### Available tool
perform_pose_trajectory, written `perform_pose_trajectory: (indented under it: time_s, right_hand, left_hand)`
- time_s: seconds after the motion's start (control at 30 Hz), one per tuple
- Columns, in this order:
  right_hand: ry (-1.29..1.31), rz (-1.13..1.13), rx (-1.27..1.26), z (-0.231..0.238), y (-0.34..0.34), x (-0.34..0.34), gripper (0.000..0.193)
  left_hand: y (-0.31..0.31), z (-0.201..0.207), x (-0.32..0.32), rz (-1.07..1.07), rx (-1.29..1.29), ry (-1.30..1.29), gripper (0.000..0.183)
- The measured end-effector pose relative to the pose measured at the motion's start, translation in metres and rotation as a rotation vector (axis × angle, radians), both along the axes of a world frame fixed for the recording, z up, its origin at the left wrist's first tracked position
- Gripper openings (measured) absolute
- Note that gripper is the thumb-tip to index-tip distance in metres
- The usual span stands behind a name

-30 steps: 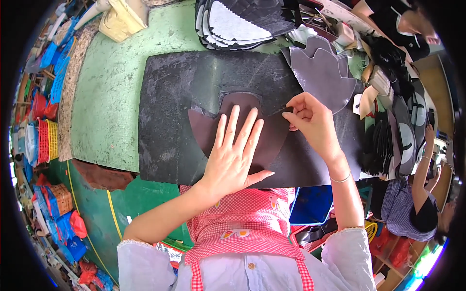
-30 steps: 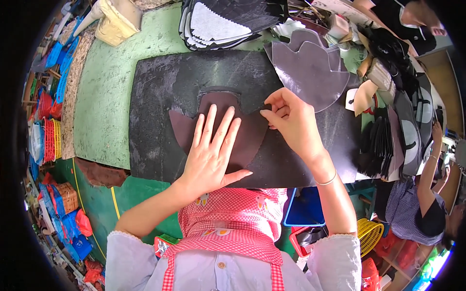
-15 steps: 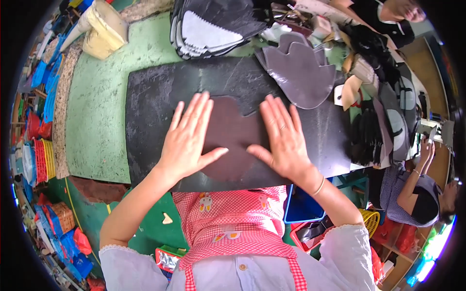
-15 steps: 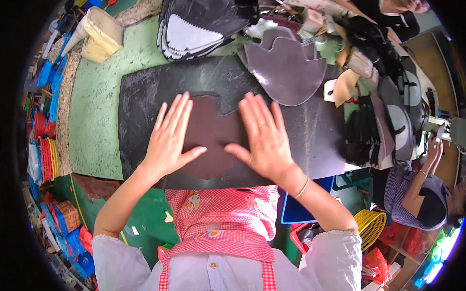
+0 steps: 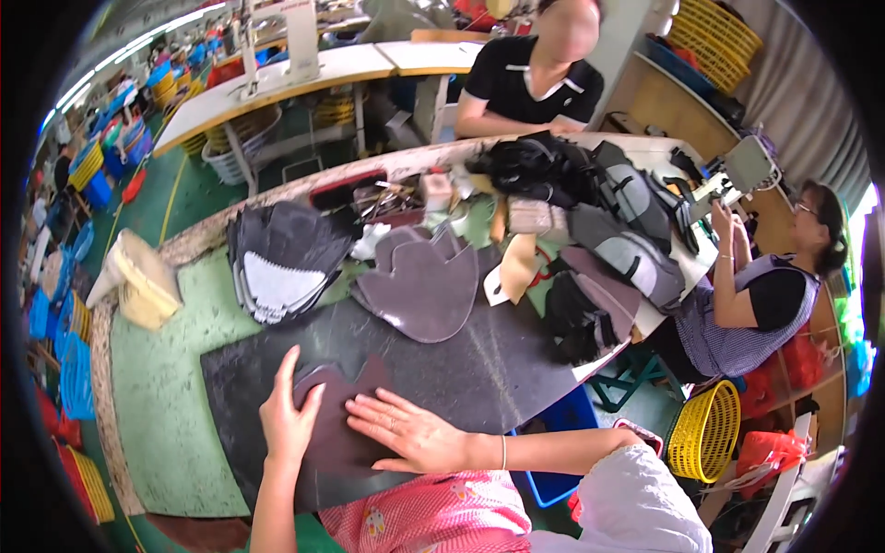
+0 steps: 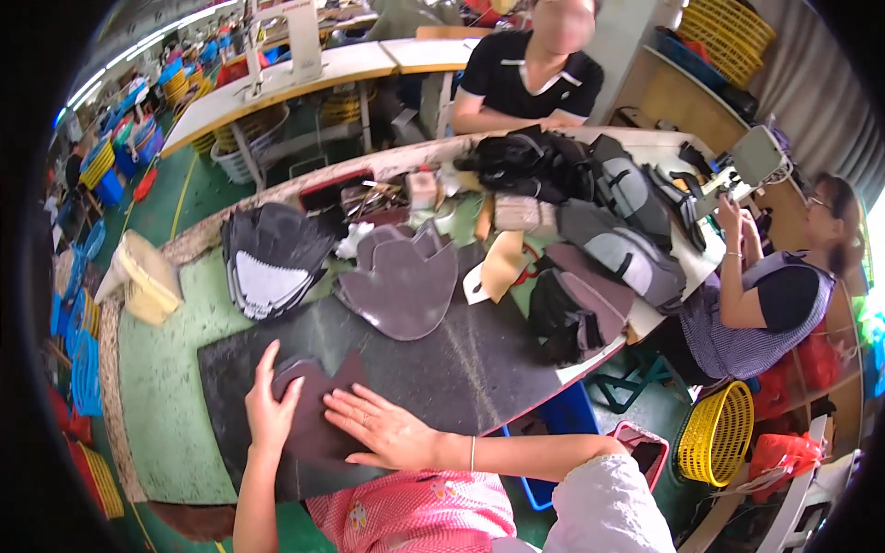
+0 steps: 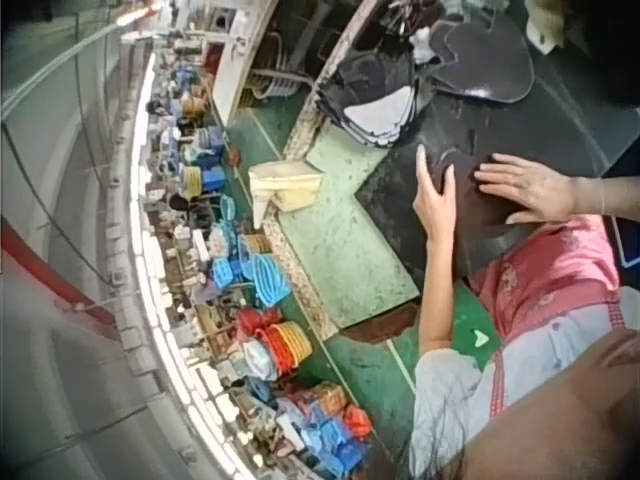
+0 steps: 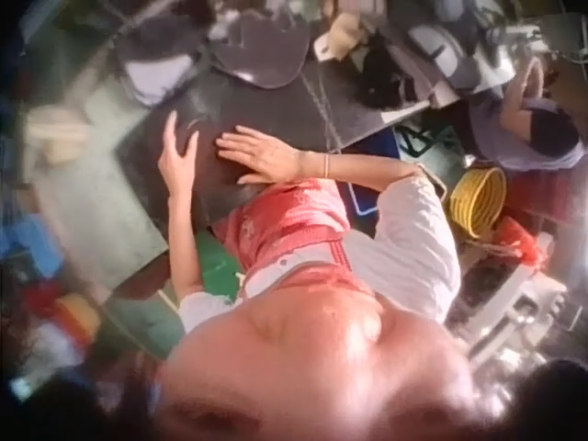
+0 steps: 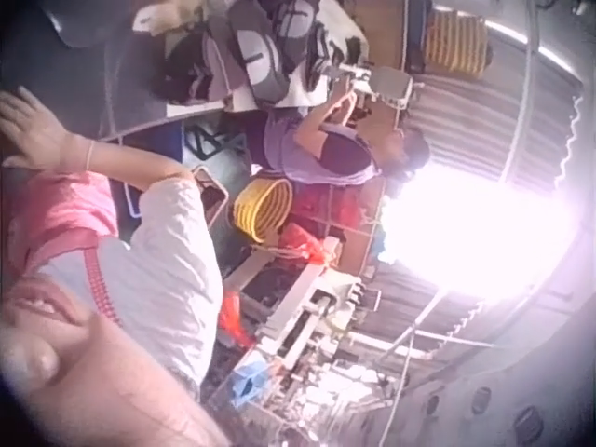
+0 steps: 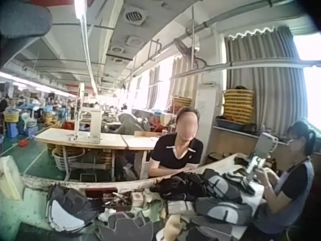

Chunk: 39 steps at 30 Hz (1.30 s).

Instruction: Organizing and stacking cut shoe upper components.

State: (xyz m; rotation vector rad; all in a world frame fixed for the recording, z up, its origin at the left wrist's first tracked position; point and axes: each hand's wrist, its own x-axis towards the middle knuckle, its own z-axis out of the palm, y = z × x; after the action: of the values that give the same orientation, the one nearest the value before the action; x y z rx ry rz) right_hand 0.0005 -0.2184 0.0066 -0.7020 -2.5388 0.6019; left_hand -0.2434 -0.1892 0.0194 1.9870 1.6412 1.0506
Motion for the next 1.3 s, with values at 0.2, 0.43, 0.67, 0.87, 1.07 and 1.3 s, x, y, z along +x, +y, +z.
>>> perform_pose_trajectory:
  time_s: [0.2,0.43,0.67,0.87,1.07,1.3]
  right_hand:
    - [0.189,-0.603,0.394,0.028,0.073,0.068,0.055]
    - [0.099,-0.596,0.263,0.009,0.095,0.066,0.012]
    - [0.104,-0.597,0.029,0.013,0.075,0.048,0.028]
    - [0.130,-0.631,0.105,0.005,0.065,0.050,0.014]
    - [0.130,-0.663,0.154,0.002,0.077,0.049,0.011]
    - [0.105,-0.679,0.164,-0.001,0.079,0.050,0.013]
  left_hand:
    - [-0.007,0.003,-0.146,0.455,0.189,-0.243,0.053]
    - [0.068,0.029,-0.032,0.168,0.162,0.454,0.083]
    - [0.143,0.008,-0.024,-0.086,0.195,0.296,0.045]
    - [0.107,0.023,-0.004,-0.120,0.265,0.393,0.039]
    - [0.118,0.026,-0.016,-0.164,0.191,0.213,0.031]
    - [0.105,0.031,-0.003,-0.063,0.226,0.286,0.020]
